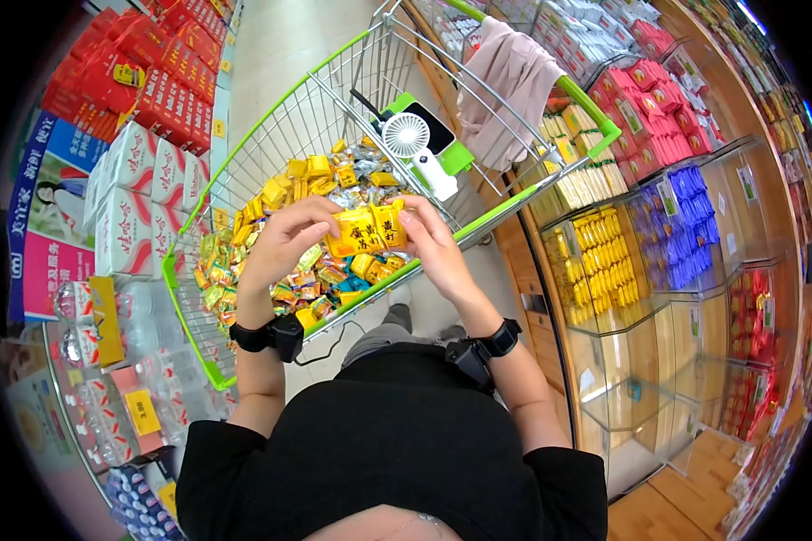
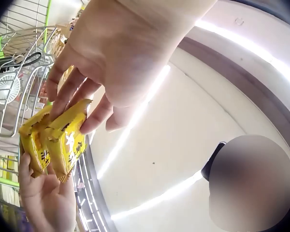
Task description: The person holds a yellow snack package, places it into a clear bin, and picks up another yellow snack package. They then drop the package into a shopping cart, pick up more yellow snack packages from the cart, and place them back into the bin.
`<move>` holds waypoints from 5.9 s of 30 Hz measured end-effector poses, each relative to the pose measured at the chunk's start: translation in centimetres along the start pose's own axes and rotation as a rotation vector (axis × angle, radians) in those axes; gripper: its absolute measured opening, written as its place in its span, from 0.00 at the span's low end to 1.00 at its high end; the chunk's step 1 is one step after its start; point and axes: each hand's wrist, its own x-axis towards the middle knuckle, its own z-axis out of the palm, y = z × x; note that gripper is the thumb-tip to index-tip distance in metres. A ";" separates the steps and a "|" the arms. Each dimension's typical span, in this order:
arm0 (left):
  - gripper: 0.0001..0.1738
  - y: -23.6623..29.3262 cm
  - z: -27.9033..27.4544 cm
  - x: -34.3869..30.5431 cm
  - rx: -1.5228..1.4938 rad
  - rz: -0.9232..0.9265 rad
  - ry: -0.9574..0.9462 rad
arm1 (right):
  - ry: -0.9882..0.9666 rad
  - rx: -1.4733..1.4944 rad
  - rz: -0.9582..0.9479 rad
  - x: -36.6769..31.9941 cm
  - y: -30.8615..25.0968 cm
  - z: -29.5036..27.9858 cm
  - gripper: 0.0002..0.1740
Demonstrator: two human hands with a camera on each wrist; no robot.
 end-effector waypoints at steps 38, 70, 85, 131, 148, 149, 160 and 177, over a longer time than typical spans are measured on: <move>0.09 2.7 13.8 4.5 0.263 0.271 -0.079 | 0.133 -0.082 -0.242 -9.1 -3.8 -8.0 0.24; 0.29 2.1 35.8 13.1 -0.299 -0.051 -0.847 | 0.888 -0.322 -0.474 -26.1 -5.4 -18.5 0.26; 0.25 0.6 43.2 21.4 -0.076 0.149 -1.035 | 1.264 -0.869 -0.333 -26.9 -8.0 -25.0 0.25; 0.25 -17.8 59.2 30.8 0.096 -0.120 -1.409 | 1.030 -1.524 0.737 -21.9 -2.9 -43.7 0.23; 0.21 -18.2 58.2 31.1 -0.018 -0.251 -1.315 | 0.794 -1.404 1.306 -17.6 -0.6 -47.4 0.15; 0.21 -18.2 58.1 31.1 -0.019 -0.259 -1.311 | 0.805 -1.396 1.289 -17.6 -0.2 -47.5 0.15; 0.13 -16.3 57.4 31.4 -0.015 -0.288 -1.181 | 0.807 -1.574 1.143 -19.9 2.4 -47.2 0.21; 0.11 -19.0 57.5 30.9 -0.105 -0.256 -1.109 | 1.082 -1.310 1.062 -20.3 1.7 -46.4 0.15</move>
